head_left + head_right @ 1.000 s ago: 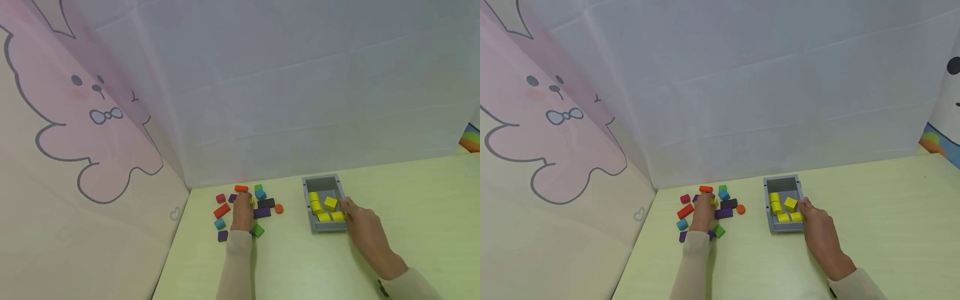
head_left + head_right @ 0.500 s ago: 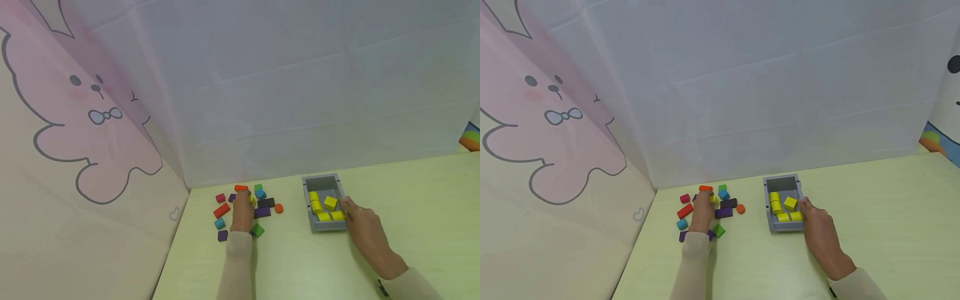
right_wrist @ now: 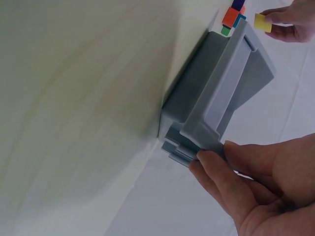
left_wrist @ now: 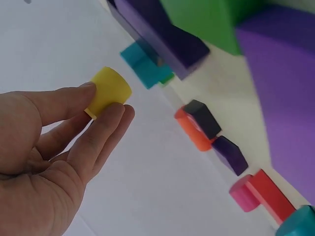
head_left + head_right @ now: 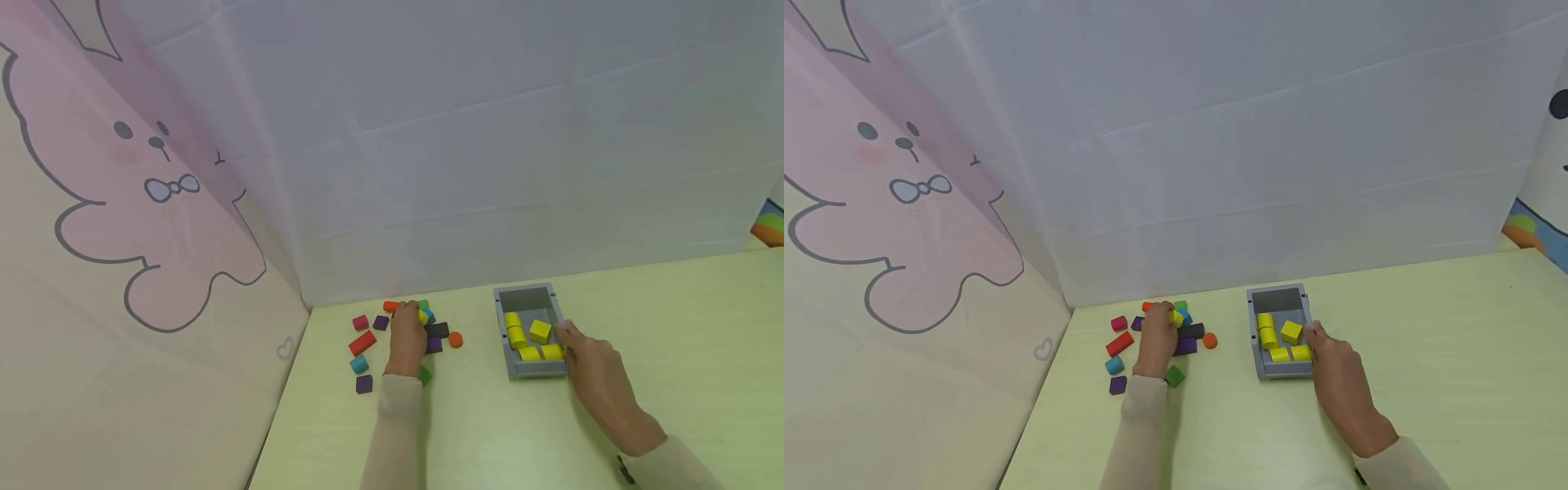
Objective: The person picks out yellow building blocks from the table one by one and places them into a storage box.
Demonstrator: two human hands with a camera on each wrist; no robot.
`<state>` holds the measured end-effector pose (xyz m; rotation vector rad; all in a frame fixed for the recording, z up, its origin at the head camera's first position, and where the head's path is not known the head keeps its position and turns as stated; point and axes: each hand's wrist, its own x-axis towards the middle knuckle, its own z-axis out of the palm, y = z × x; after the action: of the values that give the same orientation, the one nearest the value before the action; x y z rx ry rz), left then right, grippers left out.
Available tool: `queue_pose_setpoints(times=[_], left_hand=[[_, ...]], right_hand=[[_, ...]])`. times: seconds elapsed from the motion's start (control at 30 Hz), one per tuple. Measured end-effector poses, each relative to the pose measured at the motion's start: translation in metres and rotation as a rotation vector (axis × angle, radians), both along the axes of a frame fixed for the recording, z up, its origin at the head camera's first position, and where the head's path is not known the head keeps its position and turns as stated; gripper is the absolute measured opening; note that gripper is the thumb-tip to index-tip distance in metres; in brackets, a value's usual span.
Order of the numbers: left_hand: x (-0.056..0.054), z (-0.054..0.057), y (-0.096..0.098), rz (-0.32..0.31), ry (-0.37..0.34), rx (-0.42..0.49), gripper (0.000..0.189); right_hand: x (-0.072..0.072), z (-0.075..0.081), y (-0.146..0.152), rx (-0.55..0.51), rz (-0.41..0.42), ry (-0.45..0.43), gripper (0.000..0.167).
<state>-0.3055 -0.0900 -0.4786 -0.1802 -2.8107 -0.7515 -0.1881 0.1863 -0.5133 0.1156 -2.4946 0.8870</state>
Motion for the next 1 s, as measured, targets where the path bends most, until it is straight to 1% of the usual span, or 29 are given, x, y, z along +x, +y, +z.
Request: queue_pose_setpoints(times=[0.13, 0.23, 0.37, 0.47, 0.63, 0.83, 0.9, 1.0], left_hand=[[0.003, 0.003, 0.011, -0.031, -0.005, 0.007, 0.028], [0.005, 0.004, 0.02, -0.049, -0.034, 0.028, 0.031], [0.009, 0.005, 0.033, -0.067, -0.095, 0.048, 0.032], [0.012, 0.007, 0.041, -0.084, -0.111, 0.042, 0.032], [0.014, 0.01, 0.051, -0.109, -0.07, -0.01, 0.03], [0.018, 0.013, 0.062, -0.152, -0.01, -0.02, 0.029], [0.02, 0.014, 0.066, -0.165, -0.009, -0.013, 0.029], [0.021, 0.016, 0.073, -0.18, -0.015, -0.008, 0.028]], right_hand=[[0.003, 0.0, -0.002, -0.005, 0.002, 0.001, 0.033], [0.004, 0.0, -0.003, -0.003, -0.003, 0.005, 0.033], [0.007, 0.0, -0.005, 0.003, -0.015, 0.018, 0.031], [0.009, 0.0, -0.007, 0.004, -0.017, 0.046, 0.032], [0.009, -0.001, -0.008, 0.007, -0.021, 0.069, 0.033], [0.01, 0.001, -0.008, -0.021, -0.021, -0.006, 0.032], [0.01, 0.002, -0.008, -0.026, -0.018, -0.028, 0.032], [0.01, 0.002, -0.008, -0.02, -0.015, -0.028, 0.033]])
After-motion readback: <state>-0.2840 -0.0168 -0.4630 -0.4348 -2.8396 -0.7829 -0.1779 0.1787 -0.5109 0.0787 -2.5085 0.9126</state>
